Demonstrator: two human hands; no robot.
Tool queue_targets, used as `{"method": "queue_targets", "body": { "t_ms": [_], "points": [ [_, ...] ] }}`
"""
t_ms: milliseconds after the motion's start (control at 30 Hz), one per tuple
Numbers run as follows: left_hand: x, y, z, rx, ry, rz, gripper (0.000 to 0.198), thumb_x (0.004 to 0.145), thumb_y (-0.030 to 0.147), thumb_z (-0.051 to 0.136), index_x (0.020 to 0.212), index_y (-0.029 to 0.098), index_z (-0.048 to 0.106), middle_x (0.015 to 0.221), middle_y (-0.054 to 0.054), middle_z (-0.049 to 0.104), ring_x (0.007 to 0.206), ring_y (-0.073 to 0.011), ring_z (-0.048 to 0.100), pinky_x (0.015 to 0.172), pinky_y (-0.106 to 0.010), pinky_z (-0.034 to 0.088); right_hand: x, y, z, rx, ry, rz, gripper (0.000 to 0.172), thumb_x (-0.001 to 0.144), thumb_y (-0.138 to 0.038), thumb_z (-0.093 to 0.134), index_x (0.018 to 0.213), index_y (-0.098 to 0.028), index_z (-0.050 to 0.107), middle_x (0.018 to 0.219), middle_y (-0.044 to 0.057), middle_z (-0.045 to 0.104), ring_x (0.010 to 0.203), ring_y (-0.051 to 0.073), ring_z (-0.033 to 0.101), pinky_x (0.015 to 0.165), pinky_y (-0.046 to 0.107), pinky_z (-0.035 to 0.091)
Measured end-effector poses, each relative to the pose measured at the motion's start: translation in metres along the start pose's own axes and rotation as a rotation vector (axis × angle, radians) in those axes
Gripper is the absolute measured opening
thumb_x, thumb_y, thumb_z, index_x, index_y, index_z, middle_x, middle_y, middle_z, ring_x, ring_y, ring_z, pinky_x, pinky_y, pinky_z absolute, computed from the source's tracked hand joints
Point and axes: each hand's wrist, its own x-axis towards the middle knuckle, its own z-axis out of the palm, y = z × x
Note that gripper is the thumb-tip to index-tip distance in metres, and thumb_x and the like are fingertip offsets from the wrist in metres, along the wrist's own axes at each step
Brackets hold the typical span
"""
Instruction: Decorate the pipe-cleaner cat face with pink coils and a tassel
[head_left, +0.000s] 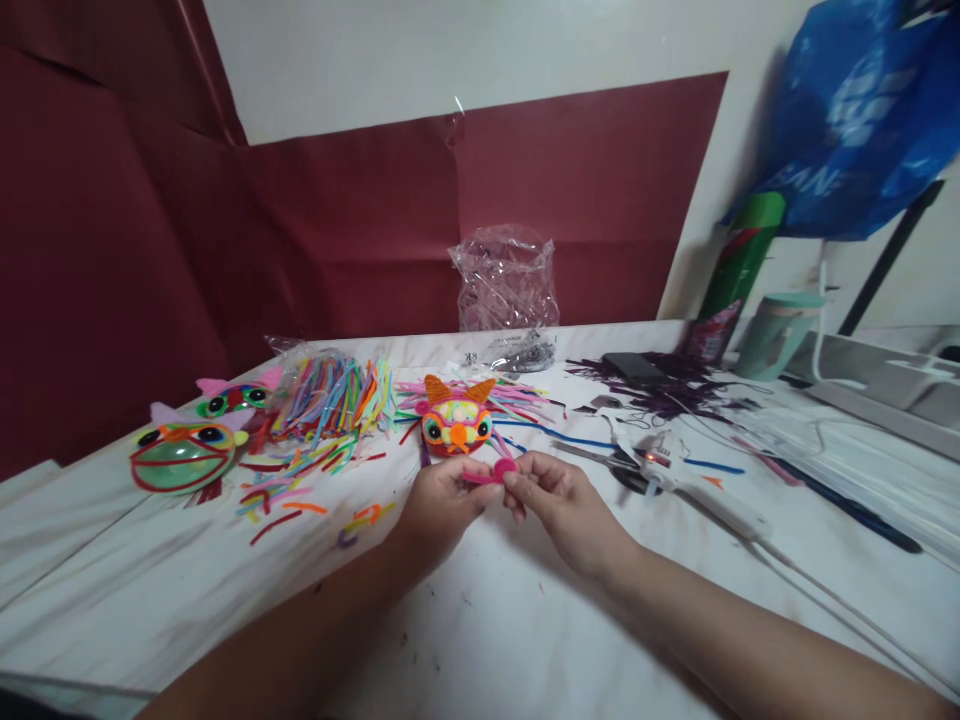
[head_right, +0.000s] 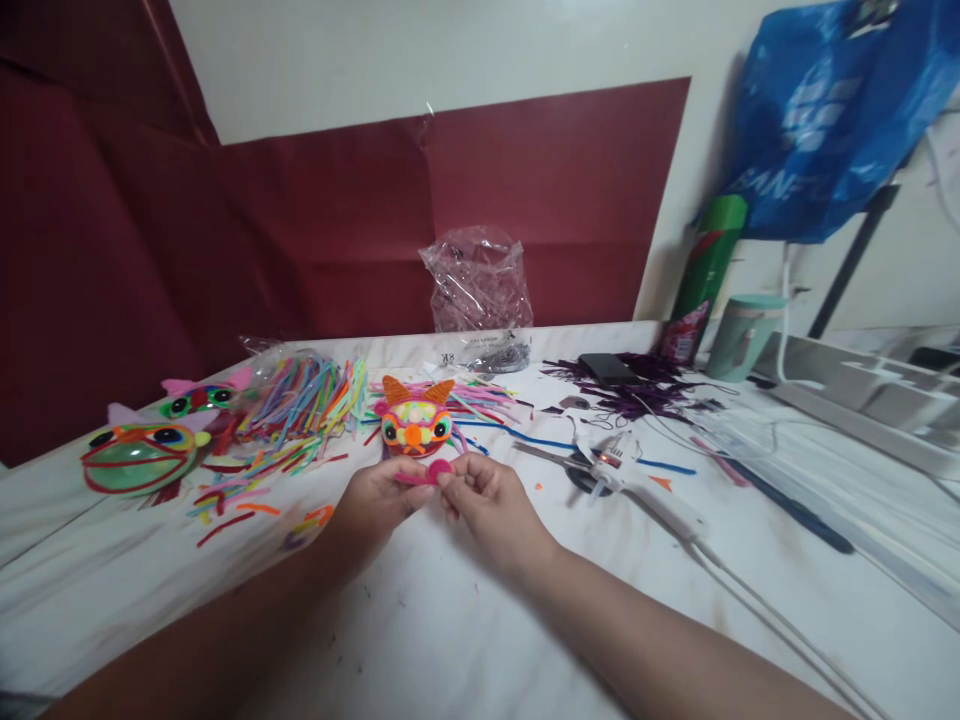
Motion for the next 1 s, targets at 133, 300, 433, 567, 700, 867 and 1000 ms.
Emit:
{"method": "queue_targets", "body": {
  "t_ms": [133, 300, 433, 567, 700, 867, 1000],
  "points": [
    [-0.002, 0.001, 0.001, 0.017, 0.034, 0.055, 0.011, 0.071, 0.023, 0.06, 0.065, 0.014, 0.058, 0.062, 0.001, 0.061, 0.062, -0.0119, 0.054, 0.062, -0.023, 0.042, -0.003, 0.0, 0.002, -0.056, -0.003, 0.004, 0.034, 0.074, -0.048, 0.06, 0.064, -0.018, 0.049, 0.052, -0.004, 0.05, 0.049, 0.01, 0.042, 0.05, 0.023, 0.032],
    [-0.001, 0.0, -0.003, 0.154, 0.069, 0.101, 0.011, 0.071, 0.024, 0.059, 0.064, 0.015, 0.058, 0.062, 0.0, 0.059, 0.062, -0.0123, 0.052, 0.061, -0.023, 0.041, -0.003, -0.005, -0.001, -0.211, -0.047, -0.043, 0.029, 0.078, -0.044, 0.054, 0.067, -0.018, 0.049, 0.053, -0.004, 0.047, 0.048, 0.01, 0.04, 0.047, 0.023, 0.031],
    [0.002, 0.0, -0.008, 0.355, 0.014, 0.15, 0.014, 0.071, 0.025, 0.057, 0.061, 0.015, 0.058, 0.062, -0.001, 0.057, 0.061, -0.0132, 0.051, 0.061, -0.024, 0.04, 0.0, -0.01, -0.005, -0.387, -0.088, -0.093, 0.024, 0.079, -0.036, 0.05, 0.062, -0.019, 0.047, 0.054, -0.004, 0.043, 0.05, 0.01, 0.039, 0.047, 0.022, 0.03],
    [0.005, 0.003, -0.009, 0.489, -0.041, 0.143, 0.014, 0.069, 0.024, 0.058, 0.058, 0.014, 0.058, 0.061, -0.001, 0.056, 0.061, -0.0136, 0.05, 0.06, -0.025, 0.038, 0.001, -0.012, -0.011, -0.594, -0.151, -0.146, 0.019, 0.078, -0.026, 0.049, 0.061, -0.018, 0.048, 0.055, -0.004, 0.044, 0.052, 0.01, 0.037, 0.048, 0.022, 0.029],
    [0.006, 0.005, -0.009, 0.42, -0.069, 0.01, 0.015, 0.065, 0.027, 0.06, 0.058, 0.014, 0.058, 0.059, -0.001, 0.056, 0.06, -0.0135, 0.049, 0.059, -0.024, 0.037, 0.002, -0.011, -0.015, -0.658, -0.188, -0.145, 0.017, 0.078, -0.024, 0.048, 0.062, -0.018, 0.05, 0.056, -0.003, 0.047, 0.053, 0.01, 0.039, 0.048, 0.021, 0.03],
    [0.008, 0.005, -0.009, 0.275, -0.084, -0.097, 0.022, 0.061, 0.034, 0.064, 0.056, 0.013, 0.058, 0.057, 0.001, 0.054, 0.059, -0.0124, 0.047, 0.057, -0.023, 0.036, 0.004, -0.007, -0.016, -0.627, -0.186, -0.145, 0.014, 0.076, -0.02, 0.048, 0.063, -0.017, 0.052, 0.057, -0.003, 0.049, 0.053, 0.01, 0.04, 0.048, 0.02, 0.03],
    [0.008, 0.005, -0.01, 0.243, -0.072, -0.147, 0.027, 0.058, 0.037, 0.067, 0.053, 0.013, 0.057, 0.052, 0.003, 0.048, 0.054, -0.0102, 0.042, 0.052, -0.022, 0.032, 0.004, -0.006, -0.017, -0.613, -0.192, -0.151, 0.014, 0.075, -0.019, 0.049, 0.062, -0.017, 0.052, 0.055, -0.003, 0.047, 0.052, 0.009, 0.039, 0.047, 0.02, 0.029]
  ]
}}
